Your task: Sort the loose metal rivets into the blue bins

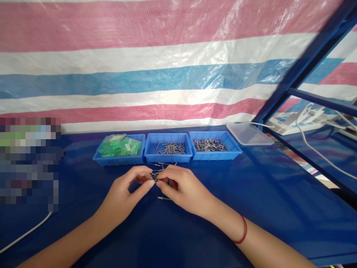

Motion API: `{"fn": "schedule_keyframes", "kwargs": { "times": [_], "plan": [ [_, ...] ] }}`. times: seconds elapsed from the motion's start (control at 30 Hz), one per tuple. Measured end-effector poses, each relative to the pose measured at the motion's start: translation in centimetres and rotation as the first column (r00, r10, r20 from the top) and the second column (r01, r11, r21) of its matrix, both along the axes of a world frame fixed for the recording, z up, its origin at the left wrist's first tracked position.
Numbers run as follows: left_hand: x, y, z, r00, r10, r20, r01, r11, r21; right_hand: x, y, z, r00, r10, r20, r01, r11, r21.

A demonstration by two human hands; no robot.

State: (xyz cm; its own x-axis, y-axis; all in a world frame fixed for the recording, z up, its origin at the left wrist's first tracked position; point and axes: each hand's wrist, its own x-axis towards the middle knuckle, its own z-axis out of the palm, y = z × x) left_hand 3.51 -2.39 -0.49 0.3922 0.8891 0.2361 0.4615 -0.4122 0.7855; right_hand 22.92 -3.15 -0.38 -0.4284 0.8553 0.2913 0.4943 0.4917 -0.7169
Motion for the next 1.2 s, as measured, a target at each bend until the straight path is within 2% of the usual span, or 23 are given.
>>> {"fn": "schedule_keyframes", "kwargs": {
  "times": [0.07,0.17,0.57,0.87,1.07,1.2],
  "plan": [
    [0.2,-0.1,-0.2,0.995,0.016,0.094,-0.009,0.997,-0.071,0.0,0.0,-0.1,0.999,-0.024,-0.037,0.023,0.999,-0.026],
    [0.3,0.0,-0.3,0.990,0.003,0.144,0.014,0.993,-0.117,-0.1,-0.1,-0.2,0.997,-0.025,-0.078,0.021,0.998,-0.055],
    [0.0,0.0,-0.2,0.994,0.033,0.099,-0.017,0.987,-0.158,-0.3,-0.2,0.2,0.997,0.001,-0.080,-0.011,0.992,-0.129],
    [0.0,0.2,0.0,0.997,0.015,0.081,-0.006,0.994,-0.110,0.1,0.1,-0.4,0.984,-0.077,-0.158,0.063,0.994,-0.093],
    [0.0,0.4,0.0,1.000,-0.016,-0.016,0.015,0.997,-0.071,0.2,-0.1,-0.1,0.979,-0.125,-0.162,0.117,0.991,-0.056],
    [-0.3,0.6,0.1,0.979,-0.029,-0.201,0.043,0.997,0.065,1.5,0.5,0.9,0.984,-0.155,-0.088,0.161,0.985,0.056]
  ]
}}
